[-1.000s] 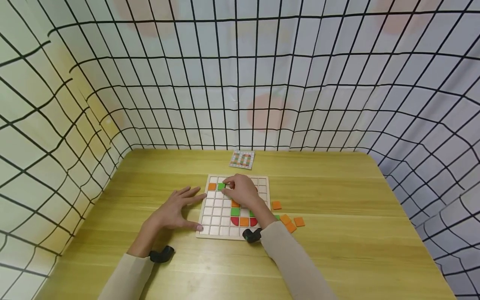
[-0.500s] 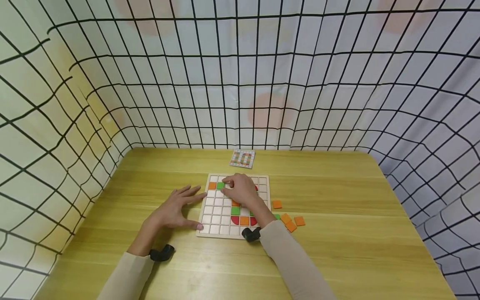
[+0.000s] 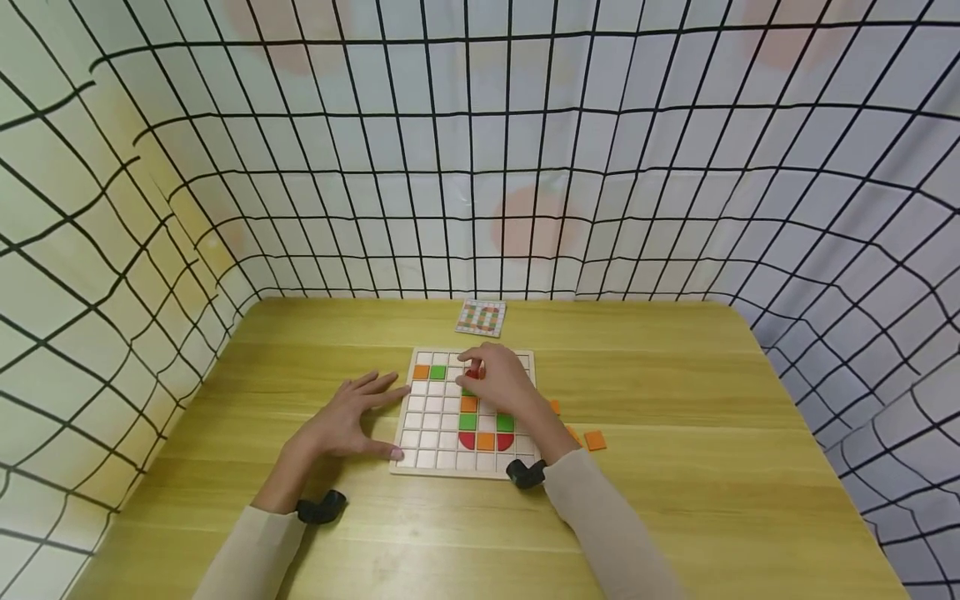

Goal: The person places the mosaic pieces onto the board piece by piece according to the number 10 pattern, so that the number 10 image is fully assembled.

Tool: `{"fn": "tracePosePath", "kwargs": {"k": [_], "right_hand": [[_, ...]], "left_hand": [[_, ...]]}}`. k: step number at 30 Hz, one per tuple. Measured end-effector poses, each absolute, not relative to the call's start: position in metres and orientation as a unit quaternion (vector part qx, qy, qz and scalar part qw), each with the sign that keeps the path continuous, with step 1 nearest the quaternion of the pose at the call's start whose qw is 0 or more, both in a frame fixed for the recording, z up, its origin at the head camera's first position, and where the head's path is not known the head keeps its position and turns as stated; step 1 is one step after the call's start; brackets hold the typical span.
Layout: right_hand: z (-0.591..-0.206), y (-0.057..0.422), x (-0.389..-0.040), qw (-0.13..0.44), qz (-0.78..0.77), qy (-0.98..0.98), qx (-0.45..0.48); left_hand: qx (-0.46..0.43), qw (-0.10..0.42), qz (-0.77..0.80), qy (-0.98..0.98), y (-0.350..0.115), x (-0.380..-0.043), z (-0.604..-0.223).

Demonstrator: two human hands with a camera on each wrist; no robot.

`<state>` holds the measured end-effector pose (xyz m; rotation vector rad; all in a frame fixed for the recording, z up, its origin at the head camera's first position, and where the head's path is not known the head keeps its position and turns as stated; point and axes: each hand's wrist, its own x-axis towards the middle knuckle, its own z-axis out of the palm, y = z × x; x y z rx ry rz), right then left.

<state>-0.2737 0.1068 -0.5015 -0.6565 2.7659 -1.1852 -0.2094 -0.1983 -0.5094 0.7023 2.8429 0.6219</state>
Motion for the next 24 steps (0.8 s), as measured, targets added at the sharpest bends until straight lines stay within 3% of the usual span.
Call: {"fn": "tracePosePath", "kwargs": {"k": [24], "right_hand": [[-0.508, 0.223, -0.237, 0.022, -0.352, 0.925, -0.137]], "left_hand": [[0.234, 0.072, 0.207, 0.947, -0.197, -0.211, -0.513]]}}
